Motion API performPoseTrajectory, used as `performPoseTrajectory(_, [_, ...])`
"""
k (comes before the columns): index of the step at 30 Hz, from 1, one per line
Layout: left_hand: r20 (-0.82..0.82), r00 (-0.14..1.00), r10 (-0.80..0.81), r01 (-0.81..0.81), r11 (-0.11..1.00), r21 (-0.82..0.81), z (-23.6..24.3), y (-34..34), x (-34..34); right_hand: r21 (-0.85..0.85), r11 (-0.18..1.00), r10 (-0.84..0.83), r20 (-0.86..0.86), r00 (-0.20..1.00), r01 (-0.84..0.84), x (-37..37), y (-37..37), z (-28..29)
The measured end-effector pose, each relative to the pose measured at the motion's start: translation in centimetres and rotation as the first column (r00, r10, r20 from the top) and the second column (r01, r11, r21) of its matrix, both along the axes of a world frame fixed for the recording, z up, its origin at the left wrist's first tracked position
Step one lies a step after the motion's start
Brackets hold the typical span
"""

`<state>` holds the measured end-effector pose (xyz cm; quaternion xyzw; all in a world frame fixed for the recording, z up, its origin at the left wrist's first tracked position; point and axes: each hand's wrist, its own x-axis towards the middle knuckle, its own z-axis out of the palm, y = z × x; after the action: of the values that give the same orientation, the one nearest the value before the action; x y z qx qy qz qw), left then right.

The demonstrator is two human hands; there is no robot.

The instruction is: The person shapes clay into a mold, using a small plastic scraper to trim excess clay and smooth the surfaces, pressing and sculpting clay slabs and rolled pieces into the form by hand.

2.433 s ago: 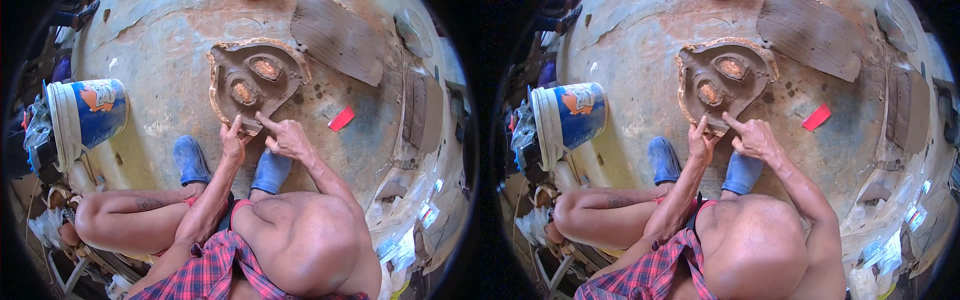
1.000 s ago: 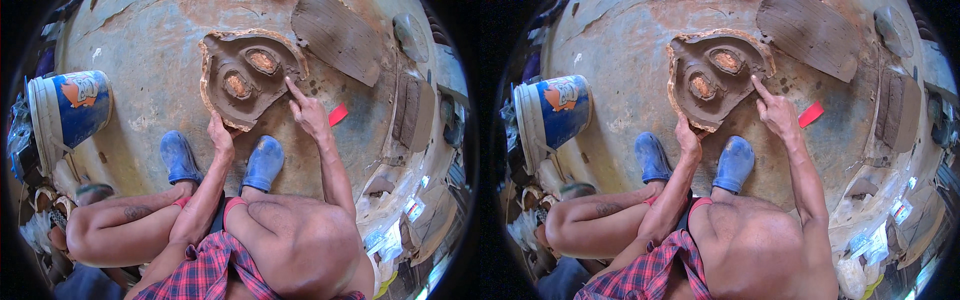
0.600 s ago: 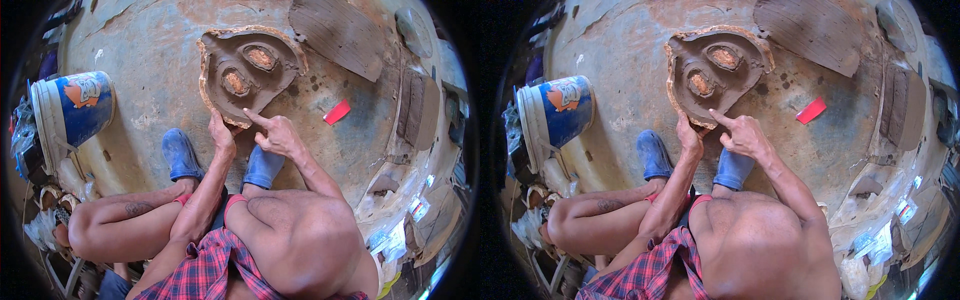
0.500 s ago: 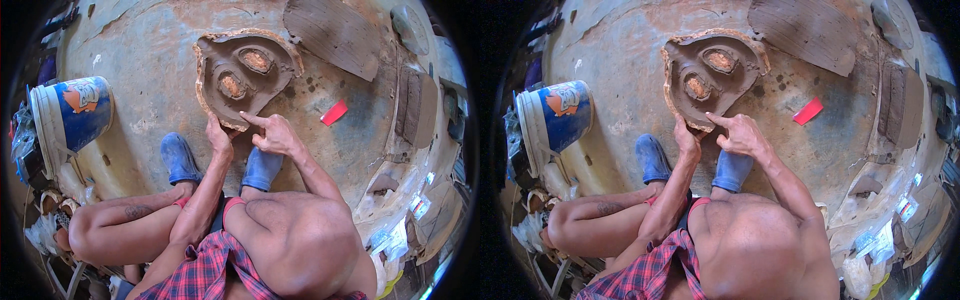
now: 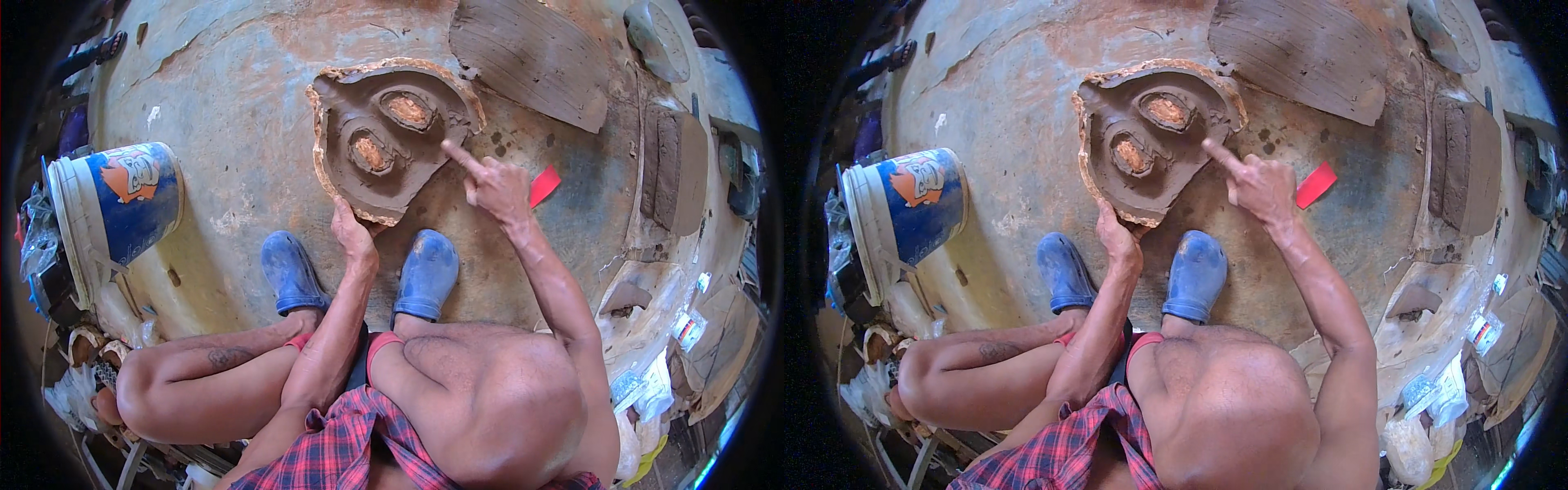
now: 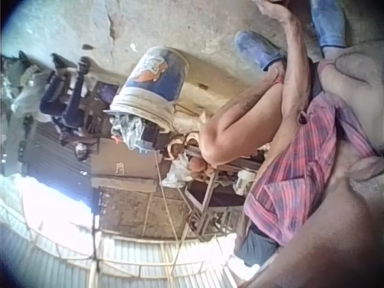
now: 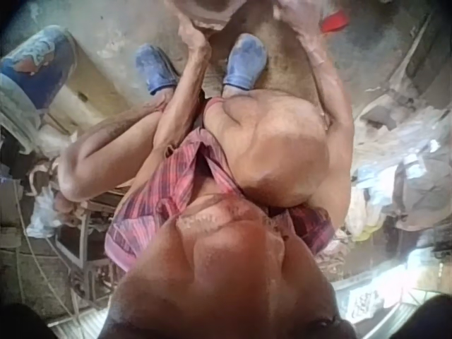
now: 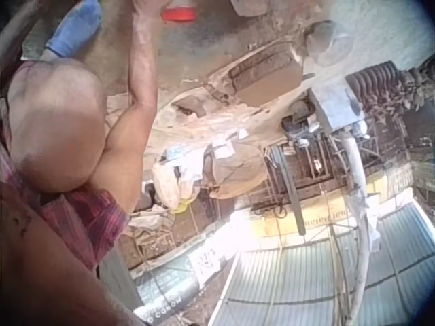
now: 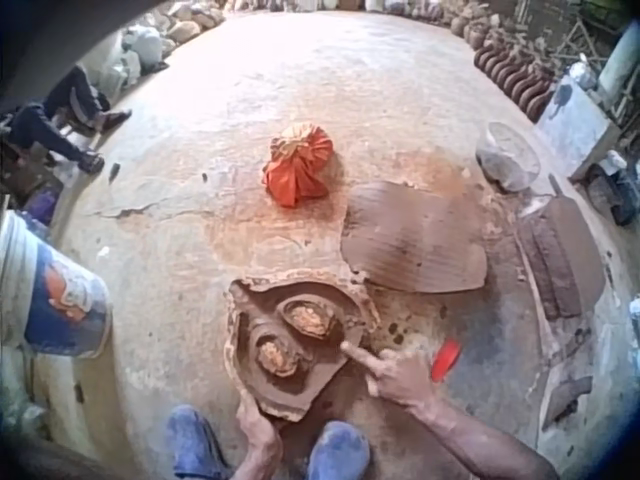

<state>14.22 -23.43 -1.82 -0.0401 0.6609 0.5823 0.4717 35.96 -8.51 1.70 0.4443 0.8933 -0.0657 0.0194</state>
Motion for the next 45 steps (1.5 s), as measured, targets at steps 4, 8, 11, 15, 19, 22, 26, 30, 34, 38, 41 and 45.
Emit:
performPoseTrajectory(4, [0.001, 1.0, -0.002, 0.002, 1.0, 0.009, -0.3, -0.1, -0.2, 0.072, 0.993, -0.096, -0.04, 0.995, 0.098, -0.5, 0.4, -0.2])
performPoseTrajectory(8, [-0.005, 1.0, 0.004, -0.004, 1.0, -0.017, -0.2, -0.1, -0.1, -0.069, 0.99, -0.134, -0.225, 0.965, 0.121, -2.6, -0.8, 0.9])
performPoseTrajectory(11, [0.005, 1.0, 0.027, -0.027, 1.0, -0.006, -0.1, 0.0, 0.2, -0.4, 0.87, -0.291, 0.059, 0.955, 0.29, -4.8, -0.7, 4.1])
performPoseTrajectory(15, [-0.016, 0.999, 0.039, -0.039, 0.999, -0.006, -0.5, 0.1, 0.4, -0.27, 0.946, -0.173, 0.043, 0.984, 0.178, -4.8, -1.0, 1.6])
performPoseTrajectory(19, [-0.033, 0.999, 0.011, -0.012, 1.0, -0.011, -0.9, -0.2, -0.1, -0.172, 0.938, -0.342, -0.31, 0.887, 0.301, -3.8, 1.1, 2.9])
performPoseTrajectory(22, [-0.072, 0.997, 0.021, -0.022, 1.0, -0.009, -1.1, 0.0, 0.2, 0.147, 0.933, -0.259, -0.353, 0.899, 0.327, -4.9, 2.2, 1.7])
performPoseTrajectory(26, [-0.227, 0.974, -0.013, 0.021, 0.999, 0.03, -3.2, 0.0, -2.3, 0.009, 0.922, -0.354, -0.381, 0.854, 0.386, -6.6, 2.5, 0.0])
performPoseTrajectory(30, [-0.198, 0.979, -0.053, 0.046, 0.998, -0.038, -3.0, 0.4, -3.4, -0.118, 0.892, -0.442, -0.418, 0.793, 0.436, -6.0, 2.9, -0.3])
performPoseTrajectory(34, [-0.205, 0.978, -0.045, 0.048, 0.999, 0.009, -2.6, 0.6, -4.3, -0.202, 0.872, -0.489, -0.362, 0.793, 0.446, -6.5, 2.8, 0.7])
performPoseTrajectory(38, [-0.217, 0.974, -0.065, 0.069, 0.998, 0.01, -2.4, 1.5, -4.3, -0.163, 0.889, -0.457, -0.296, 0.839, 0.427, -5.5, 3.6, 0.9])
performPoseTrajectory(41, [-0.223, 0.971, -0.085, 0.089, 0.996, 0.004, -2.4, 1.3, -5.1, -0.181, 0.886, -0.462, -0.245, 0.852, 0.428, -6.1, 4.0, 1.9])
performPoseTrajectory(45, [-0.187, 0.979, -0.087, 0.091, 0.996, 0.011, -2.6, 0.8, -5.0, -0.283, 0.855, -0.496, -0.199, 0.845, 0.435, -5.7, 5.2, 2.6])
